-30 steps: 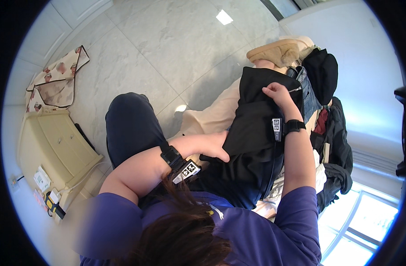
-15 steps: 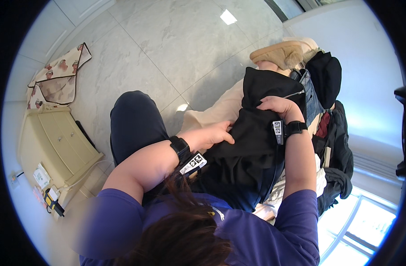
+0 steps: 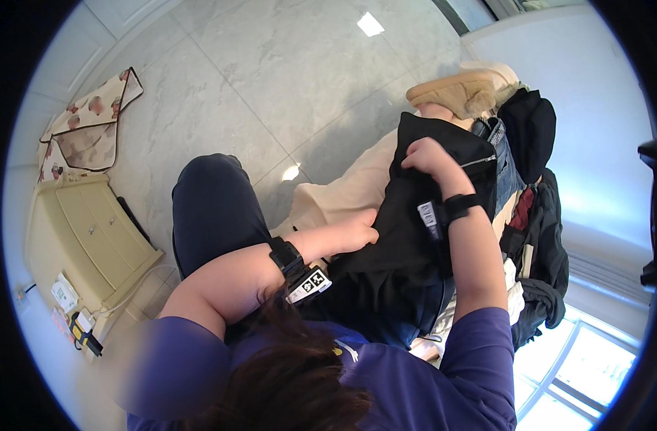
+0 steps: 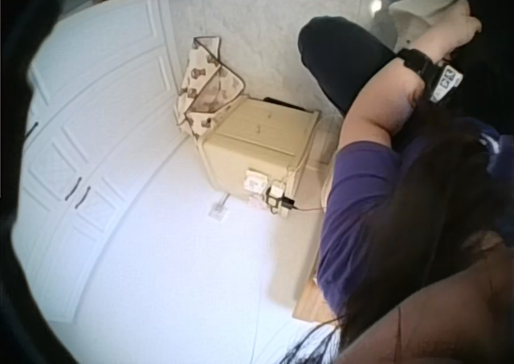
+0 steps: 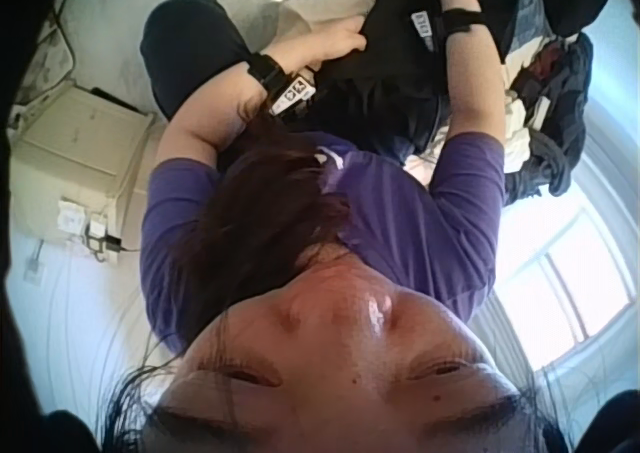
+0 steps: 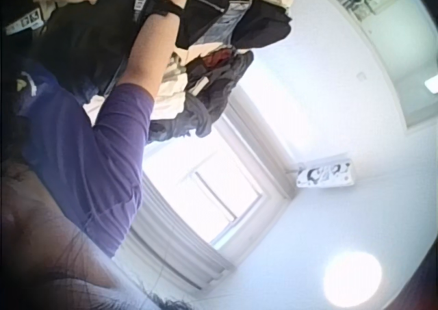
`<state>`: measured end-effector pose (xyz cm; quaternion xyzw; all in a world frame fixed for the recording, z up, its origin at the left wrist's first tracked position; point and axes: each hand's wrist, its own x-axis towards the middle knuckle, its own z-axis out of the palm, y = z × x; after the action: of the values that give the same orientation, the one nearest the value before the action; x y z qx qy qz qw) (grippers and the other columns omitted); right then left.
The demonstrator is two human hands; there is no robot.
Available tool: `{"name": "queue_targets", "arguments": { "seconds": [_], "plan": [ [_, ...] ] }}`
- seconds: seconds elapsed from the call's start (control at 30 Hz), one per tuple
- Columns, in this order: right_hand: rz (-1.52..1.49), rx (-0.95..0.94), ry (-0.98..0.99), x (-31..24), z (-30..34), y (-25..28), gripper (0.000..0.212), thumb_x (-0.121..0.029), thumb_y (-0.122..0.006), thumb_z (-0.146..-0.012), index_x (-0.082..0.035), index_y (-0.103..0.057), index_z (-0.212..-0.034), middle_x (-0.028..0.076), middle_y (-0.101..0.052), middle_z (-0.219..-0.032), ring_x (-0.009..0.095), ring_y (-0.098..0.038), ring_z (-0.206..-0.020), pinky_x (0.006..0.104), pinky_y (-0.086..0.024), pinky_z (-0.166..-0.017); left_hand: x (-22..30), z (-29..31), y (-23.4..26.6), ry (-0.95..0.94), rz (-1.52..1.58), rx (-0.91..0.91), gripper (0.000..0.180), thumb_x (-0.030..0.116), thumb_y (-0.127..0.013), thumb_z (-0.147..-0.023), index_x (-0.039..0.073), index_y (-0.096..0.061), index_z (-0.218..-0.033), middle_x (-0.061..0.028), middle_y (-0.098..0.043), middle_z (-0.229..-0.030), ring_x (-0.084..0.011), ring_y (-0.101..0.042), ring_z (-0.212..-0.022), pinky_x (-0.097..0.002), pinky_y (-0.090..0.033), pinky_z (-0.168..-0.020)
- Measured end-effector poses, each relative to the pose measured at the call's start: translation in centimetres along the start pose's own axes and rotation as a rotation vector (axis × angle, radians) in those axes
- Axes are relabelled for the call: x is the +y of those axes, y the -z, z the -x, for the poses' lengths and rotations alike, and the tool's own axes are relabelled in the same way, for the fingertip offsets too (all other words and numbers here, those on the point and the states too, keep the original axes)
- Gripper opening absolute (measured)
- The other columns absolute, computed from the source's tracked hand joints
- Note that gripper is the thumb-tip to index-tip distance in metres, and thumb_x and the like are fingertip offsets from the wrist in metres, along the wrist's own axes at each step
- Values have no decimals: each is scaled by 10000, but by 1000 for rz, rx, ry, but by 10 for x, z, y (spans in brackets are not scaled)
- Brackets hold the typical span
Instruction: The person folds a black zip-up jacket on a bed. They zip the jacket, smooth the fabric, fold the sleeves inward, fold the body in half, and then fold it again to create a compact bundle. The folded jacket is placed on top of other folded clothes.
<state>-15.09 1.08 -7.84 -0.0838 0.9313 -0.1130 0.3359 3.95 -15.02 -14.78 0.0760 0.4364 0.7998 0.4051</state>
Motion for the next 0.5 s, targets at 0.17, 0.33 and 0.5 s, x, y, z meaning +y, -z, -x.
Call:
{"name": "queue_targets", "arguments": {
  "seconds": [0.17, 0.33, 0.5],
  "plan": [
    [-742, 15, -278, 49, 22, 41, 196, -57, -734, -765, -116, -560, -696, -17, -536, -594, 90, -497, -502, 231, -338, -455, 20, 4, -3, 99, -138, 174, 413, 65, -485, -821, -17, -459, -1225, -107, -574, -1129, -192, -514, -1052, -297, -421, -922],
    [-1130, 122, -223, 90, 52, 30, 200, 10, -677, -824, -120, -554, -736, -51, -559, -682, 92, -538, -592, 214, -428, -548, 30, 4, -8, 143, -39, 238, 358, 130, -509, -825, -9, -465, -1152, -113, -553, -1062, -199, -499, -1010, -302, -415, -903],
    [-994, 256, -141, 93, 75, 28, 124, -44, -675, -853, -82, -585, -777, -32, -594, -719, 74, -569, -673, 212, -452, -627, 38, 12, -2, 96, -73, 185, 524, 135, -599, -806, 4, -387, -1266, -138, -518, -1149, -216, -496, -1069, -298, -398, -948]
  ]
}}
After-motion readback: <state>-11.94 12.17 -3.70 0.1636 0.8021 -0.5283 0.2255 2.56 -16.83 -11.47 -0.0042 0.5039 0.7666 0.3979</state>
